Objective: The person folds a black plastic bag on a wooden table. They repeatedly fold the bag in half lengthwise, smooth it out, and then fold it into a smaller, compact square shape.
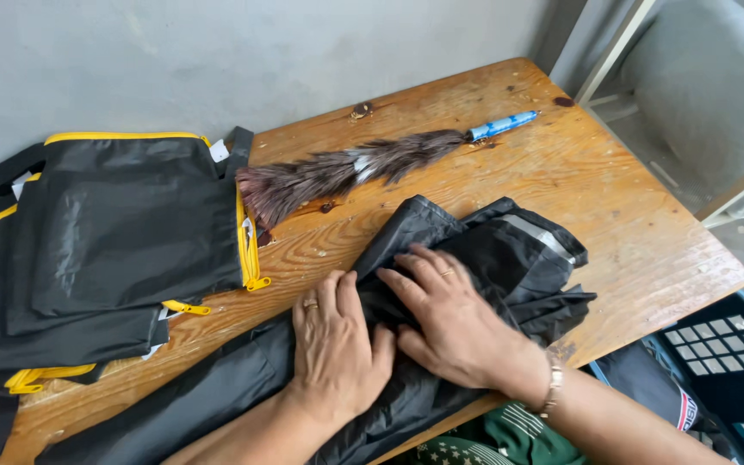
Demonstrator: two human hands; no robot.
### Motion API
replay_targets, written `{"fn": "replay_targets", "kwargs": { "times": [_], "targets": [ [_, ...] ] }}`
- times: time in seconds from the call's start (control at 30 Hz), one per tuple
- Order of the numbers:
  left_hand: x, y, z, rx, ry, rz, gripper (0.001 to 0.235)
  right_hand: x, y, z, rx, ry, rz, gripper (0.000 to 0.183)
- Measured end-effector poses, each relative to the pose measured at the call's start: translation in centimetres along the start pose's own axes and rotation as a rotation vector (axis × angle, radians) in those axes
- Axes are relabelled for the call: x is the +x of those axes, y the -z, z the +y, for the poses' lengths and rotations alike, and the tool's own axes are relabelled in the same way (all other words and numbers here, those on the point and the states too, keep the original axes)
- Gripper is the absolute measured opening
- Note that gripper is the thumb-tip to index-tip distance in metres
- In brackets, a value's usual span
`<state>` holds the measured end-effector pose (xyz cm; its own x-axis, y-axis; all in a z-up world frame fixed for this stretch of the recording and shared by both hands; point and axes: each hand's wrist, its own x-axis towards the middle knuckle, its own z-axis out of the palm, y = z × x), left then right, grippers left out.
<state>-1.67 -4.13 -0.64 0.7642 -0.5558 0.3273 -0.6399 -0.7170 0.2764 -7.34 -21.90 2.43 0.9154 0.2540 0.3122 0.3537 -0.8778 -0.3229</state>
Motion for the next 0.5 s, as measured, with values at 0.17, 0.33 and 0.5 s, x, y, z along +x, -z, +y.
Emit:
{"fn": "replay_targets", "kwargs": {
  "times": [0.17,0.33,0.5],
  "targets": [
    [-0.1,0.3,0.6,0.056,-0.061,0.127,0.085,0.6,3.8,3.2,-0.303,-0.137,-0.022,0.071],
    [0.1,0.7,0.6,0.026,-0.013,0.109,0.100,1.3,4.6,5.8,-0.233,-0.216,-0.242,0.064],
    [0.8,0.3,-0.1,-0.165,0.060,0.049,0.108,1.1,4.8,6.3,0.066,-0.079,-0.231,0.039]
  ]
}}
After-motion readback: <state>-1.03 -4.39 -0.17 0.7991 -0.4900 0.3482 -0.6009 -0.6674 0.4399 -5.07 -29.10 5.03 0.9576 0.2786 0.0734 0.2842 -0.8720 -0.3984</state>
